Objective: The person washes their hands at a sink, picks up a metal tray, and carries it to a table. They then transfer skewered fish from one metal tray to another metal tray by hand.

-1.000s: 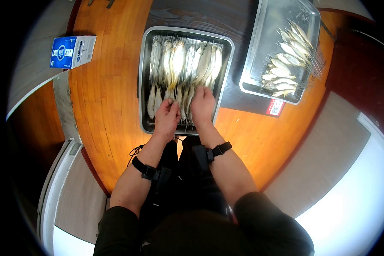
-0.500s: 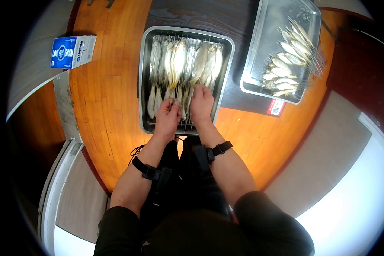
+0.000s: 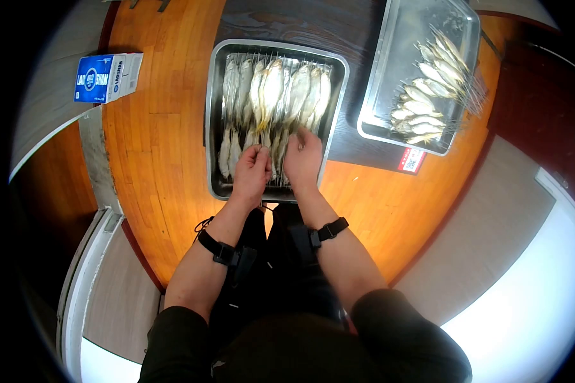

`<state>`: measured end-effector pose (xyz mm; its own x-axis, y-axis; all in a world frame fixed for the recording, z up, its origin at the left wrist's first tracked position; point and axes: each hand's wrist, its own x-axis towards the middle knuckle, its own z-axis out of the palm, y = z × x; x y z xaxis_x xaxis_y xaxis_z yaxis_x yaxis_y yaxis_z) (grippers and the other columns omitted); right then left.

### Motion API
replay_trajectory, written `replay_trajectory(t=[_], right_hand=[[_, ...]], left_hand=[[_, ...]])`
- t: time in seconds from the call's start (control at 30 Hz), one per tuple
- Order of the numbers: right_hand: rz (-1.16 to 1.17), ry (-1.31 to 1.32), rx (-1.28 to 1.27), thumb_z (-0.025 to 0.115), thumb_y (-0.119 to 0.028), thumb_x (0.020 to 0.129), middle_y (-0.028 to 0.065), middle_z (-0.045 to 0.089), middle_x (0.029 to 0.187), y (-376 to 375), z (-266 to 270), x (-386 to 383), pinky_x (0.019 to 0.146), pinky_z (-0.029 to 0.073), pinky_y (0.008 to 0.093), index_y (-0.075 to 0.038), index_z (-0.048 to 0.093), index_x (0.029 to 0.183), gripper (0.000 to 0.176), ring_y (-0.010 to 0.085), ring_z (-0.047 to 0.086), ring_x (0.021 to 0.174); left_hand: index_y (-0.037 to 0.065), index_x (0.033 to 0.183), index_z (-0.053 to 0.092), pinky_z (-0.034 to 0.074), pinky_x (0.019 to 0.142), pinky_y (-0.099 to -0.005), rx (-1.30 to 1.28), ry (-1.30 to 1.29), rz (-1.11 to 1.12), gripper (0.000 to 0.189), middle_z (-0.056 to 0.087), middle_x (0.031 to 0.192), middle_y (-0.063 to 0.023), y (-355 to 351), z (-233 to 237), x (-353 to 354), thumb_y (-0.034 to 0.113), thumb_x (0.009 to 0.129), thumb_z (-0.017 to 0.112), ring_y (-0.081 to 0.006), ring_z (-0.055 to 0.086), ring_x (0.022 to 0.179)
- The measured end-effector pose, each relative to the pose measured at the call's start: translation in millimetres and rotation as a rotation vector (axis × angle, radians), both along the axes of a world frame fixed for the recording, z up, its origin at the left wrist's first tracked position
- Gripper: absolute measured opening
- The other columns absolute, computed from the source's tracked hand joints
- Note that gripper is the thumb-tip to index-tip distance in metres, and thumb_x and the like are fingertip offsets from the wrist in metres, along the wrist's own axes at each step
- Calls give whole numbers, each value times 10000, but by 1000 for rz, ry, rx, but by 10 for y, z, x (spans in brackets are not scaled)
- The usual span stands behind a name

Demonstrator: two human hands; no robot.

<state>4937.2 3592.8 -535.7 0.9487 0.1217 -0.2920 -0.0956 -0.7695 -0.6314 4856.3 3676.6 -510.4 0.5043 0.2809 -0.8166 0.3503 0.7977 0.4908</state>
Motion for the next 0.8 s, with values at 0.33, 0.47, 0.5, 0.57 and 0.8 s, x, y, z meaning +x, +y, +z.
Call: replay_trajectory(t=[0.33,0.47,0.5,0.57,0.8], right_hand=[[-105,542,378,613,-193,871,113,664,853,103,112,55,706,489,299,38,615,1055,295,164,613,763],[-130,598,390,604,-188,870,119,668,848,88,9,42,705,491,300,33,622,1043,281,182,623,755],[-125,588,349,600,-186,871,123,669,841,83,-33,45,706,491,303,31,627,1030,271,190,628,754],[-118,582,308,596,-184,871,127,670,835,85,-27,46,707,492,305,30,632,1017,261,198,632,754],[-110,385,264,568,-167,885,153,665,849,140,153,32,689,492,314,40,616,1019,251,214,634,761]], left_hand=[[95,895,506,311,479,-207,-22,-21,-40,154,446,669,28,-96,-131,26,222,980,486,-58,386,544],[65,855,519,329,474,-225,-14,6,-107,165,464,650,16,-133,-220,36,171,974,478,-68,405,540],[59,856,524,331,474,-231,21,38,-163,169,468,650,14,-137,-229,47,171,974,478,-69,412,547],[51,859,533,342,479,-233,35,58,-171,173,482,658,9,-151,-242,70,173,971,482,-72,426,556],[26,934,585,388,514,-234,135,121,-108,183,551,720,-3,-228,-229,119,189,961,506,-77,470,597]])
